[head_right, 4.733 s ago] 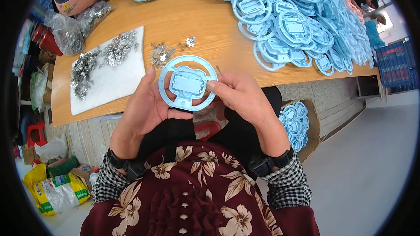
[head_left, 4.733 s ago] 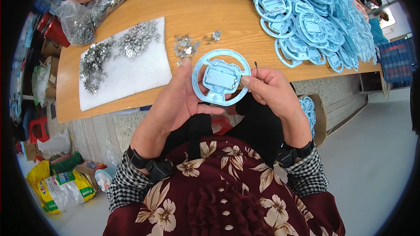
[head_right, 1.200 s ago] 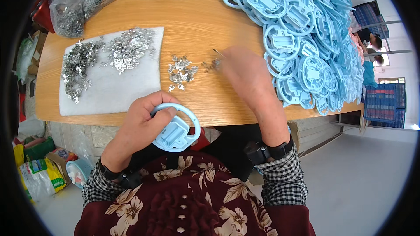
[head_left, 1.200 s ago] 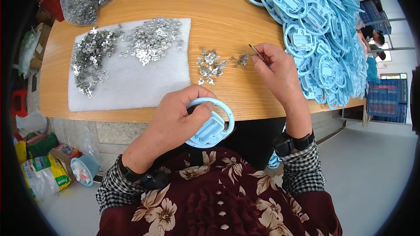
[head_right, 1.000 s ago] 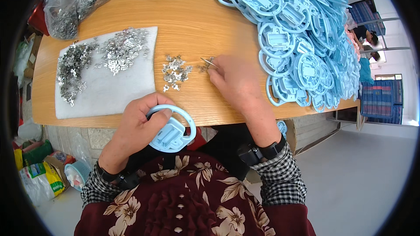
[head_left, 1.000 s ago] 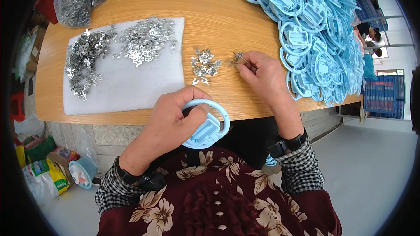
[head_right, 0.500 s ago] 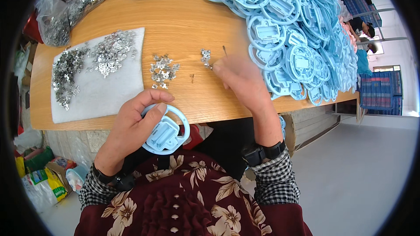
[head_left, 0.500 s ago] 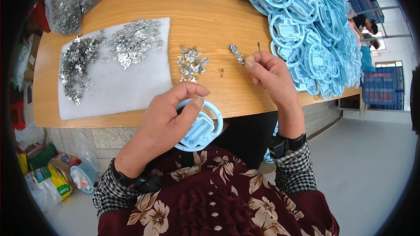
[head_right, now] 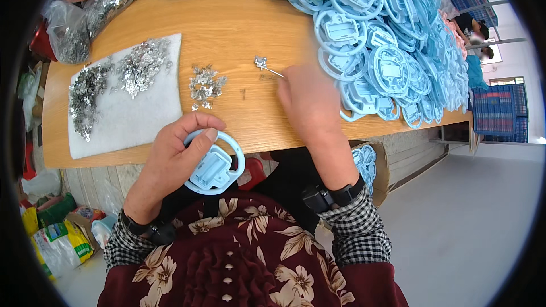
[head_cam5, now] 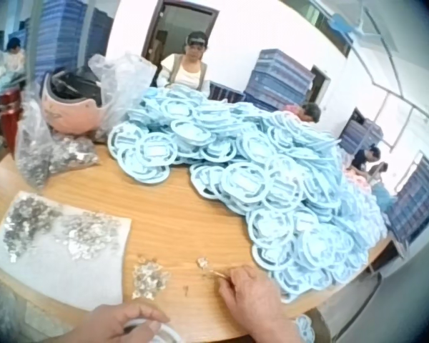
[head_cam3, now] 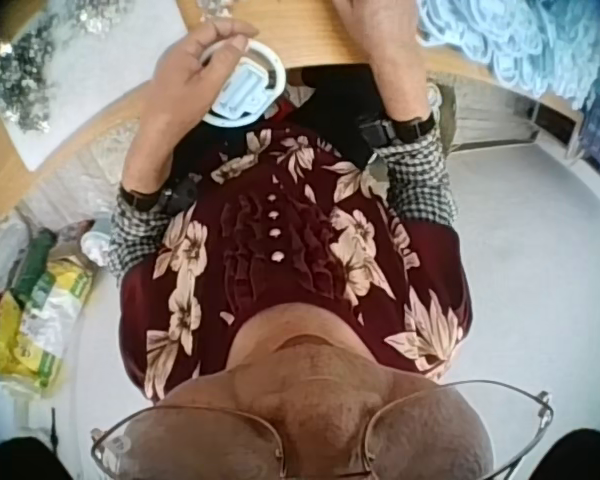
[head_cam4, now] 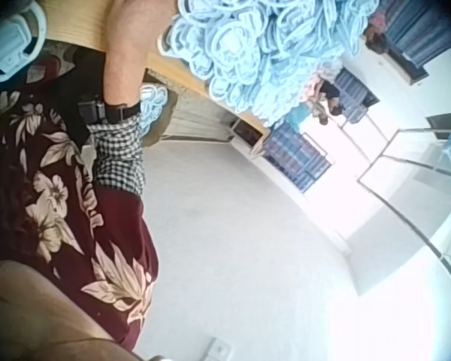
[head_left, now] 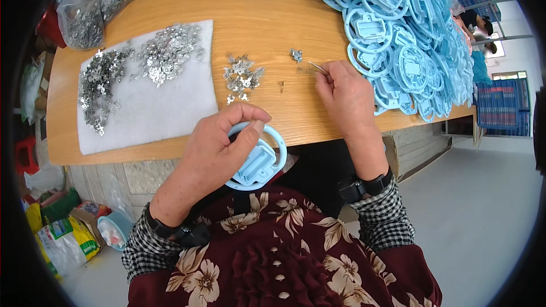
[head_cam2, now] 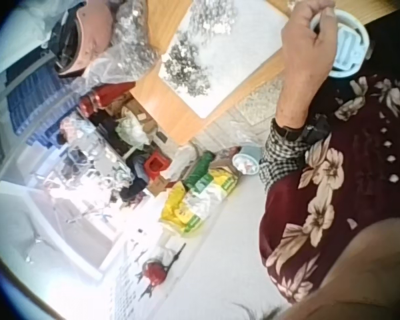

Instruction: Assembling small silver metal components into light blue circular plastic frames using a needle tool.

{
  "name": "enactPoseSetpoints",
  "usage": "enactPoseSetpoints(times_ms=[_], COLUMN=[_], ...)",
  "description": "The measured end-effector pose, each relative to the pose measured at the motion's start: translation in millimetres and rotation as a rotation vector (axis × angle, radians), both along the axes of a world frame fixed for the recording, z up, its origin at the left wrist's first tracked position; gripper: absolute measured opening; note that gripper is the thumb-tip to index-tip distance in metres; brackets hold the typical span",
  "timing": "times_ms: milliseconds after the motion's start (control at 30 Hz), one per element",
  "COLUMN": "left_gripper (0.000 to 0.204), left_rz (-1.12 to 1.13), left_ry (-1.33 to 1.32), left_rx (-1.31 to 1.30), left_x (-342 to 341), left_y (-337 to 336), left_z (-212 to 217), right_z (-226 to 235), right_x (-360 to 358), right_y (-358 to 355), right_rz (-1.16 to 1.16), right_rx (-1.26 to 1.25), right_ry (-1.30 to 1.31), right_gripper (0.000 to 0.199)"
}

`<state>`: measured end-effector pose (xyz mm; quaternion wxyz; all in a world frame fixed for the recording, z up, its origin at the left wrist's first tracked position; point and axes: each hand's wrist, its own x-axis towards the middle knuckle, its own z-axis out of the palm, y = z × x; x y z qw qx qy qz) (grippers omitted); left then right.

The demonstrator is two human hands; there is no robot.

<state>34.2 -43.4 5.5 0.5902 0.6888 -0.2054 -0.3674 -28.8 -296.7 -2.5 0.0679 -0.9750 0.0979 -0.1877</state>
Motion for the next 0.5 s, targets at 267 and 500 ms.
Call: enactPoseSetpoints(times_ms=[267,500], left_gripper=[0.025,0.027], left_rz=[0.012,0.010], left_ry=[-0.057,-0.165], left_rx=[-0.055,0.168], left_x=[-4.0,12.1], left_y=[-7.3,-37.0], left_z=[-3.1,25.9], right_z=[-5.5,8.1], right_x=[-7.9,-15.7], right_y=[-5.8,6.5], right_rz=[0.033,0.119], right_rx=[0.395,0.528], right_ry=[-0.067,-0.058], right_gripper=[0.013,0.014])
